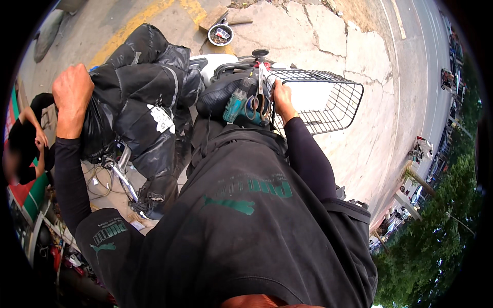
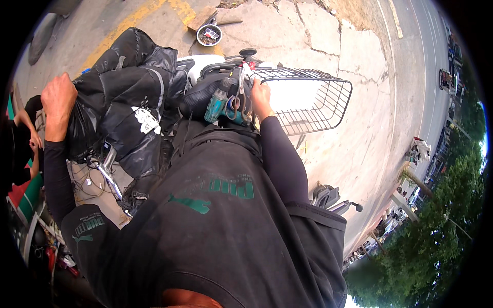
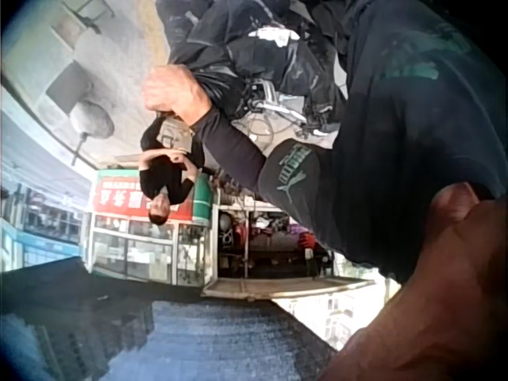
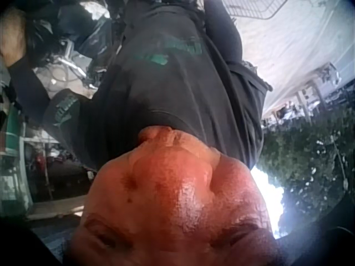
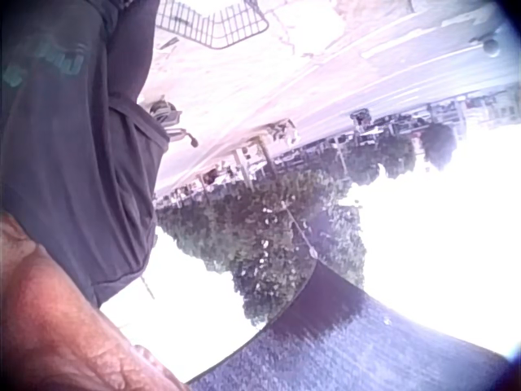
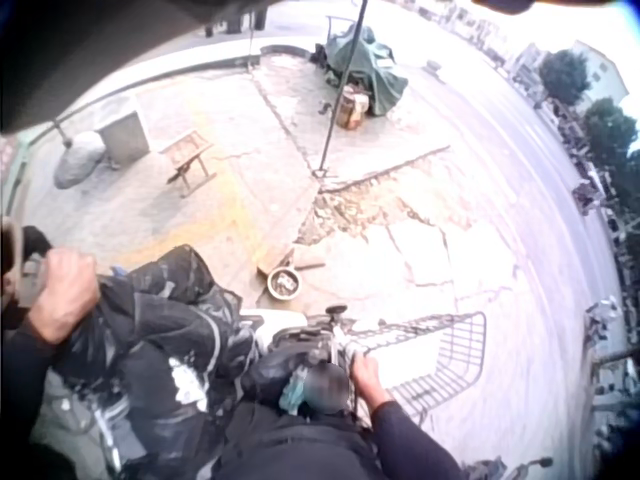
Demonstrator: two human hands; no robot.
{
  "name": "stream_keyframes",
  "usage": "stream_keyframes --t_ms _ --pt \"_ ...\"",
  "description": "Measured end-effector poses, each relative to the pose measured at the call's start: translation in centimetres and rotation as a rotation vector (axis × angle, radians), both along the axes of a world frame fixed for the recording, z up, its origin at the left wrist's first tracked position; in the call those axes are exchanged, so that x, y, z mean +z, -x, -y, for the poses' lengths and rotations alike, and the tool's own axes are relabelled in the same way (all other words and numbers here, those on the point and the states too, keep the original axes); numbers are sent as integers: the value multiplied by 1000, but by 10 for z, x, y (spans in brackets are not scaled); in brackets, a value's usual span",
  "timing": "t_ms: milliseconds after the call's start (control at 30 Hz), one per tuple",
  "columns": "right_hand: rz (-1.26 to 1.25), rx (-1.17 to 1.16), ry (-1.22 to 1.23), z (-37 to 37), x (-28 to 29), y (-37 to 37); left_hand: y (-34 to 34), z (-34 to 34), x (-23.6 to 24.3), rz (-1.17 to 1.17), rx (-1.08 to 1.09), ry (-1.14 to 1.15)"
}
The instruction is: The person repairs wiring on a scooter's handlebar area. They use pliers to strip and twist wires, then wrap connections with blue electrical tape. The work is performed outdoors on a paved surface with other scooters nearby.
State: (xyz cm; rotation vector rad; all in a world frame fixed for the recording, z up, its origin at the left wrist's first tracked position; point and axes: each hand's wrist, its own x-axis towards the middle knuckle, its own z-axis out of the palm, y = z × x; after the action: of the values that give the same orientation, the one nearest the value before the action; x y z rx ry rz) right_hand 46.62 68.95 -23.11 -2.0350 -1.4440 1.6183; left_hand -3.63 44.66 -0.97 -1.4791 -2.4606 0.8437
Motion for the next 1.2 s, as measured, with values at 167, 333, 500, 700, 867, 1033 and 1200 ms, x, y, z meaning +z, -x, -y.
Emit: stream_keyframes --t_ms 167,333,500,700,867,1033,1200 --pt "-19 5 10 1 -5 6 -1 3 16 44 111 49" --pt "41 -36 31 -1 -13 4 33 14 36 891 306 -140" --pt "-26 -109 83 -3 2 8 36 46 13 470 248 -480" --pt "26 -38 96 -5 1 8 -14 57 28 333 637 -519" --pt "-23 -18 76 -7 -9 0 -19 55 28 445 589 -614" --pt "1 16 58 -5 -4 4 -22 55 27 370 505 -576" --pt "5 -38 44 -2 -5 5 -20 55 24 358 457 -554"
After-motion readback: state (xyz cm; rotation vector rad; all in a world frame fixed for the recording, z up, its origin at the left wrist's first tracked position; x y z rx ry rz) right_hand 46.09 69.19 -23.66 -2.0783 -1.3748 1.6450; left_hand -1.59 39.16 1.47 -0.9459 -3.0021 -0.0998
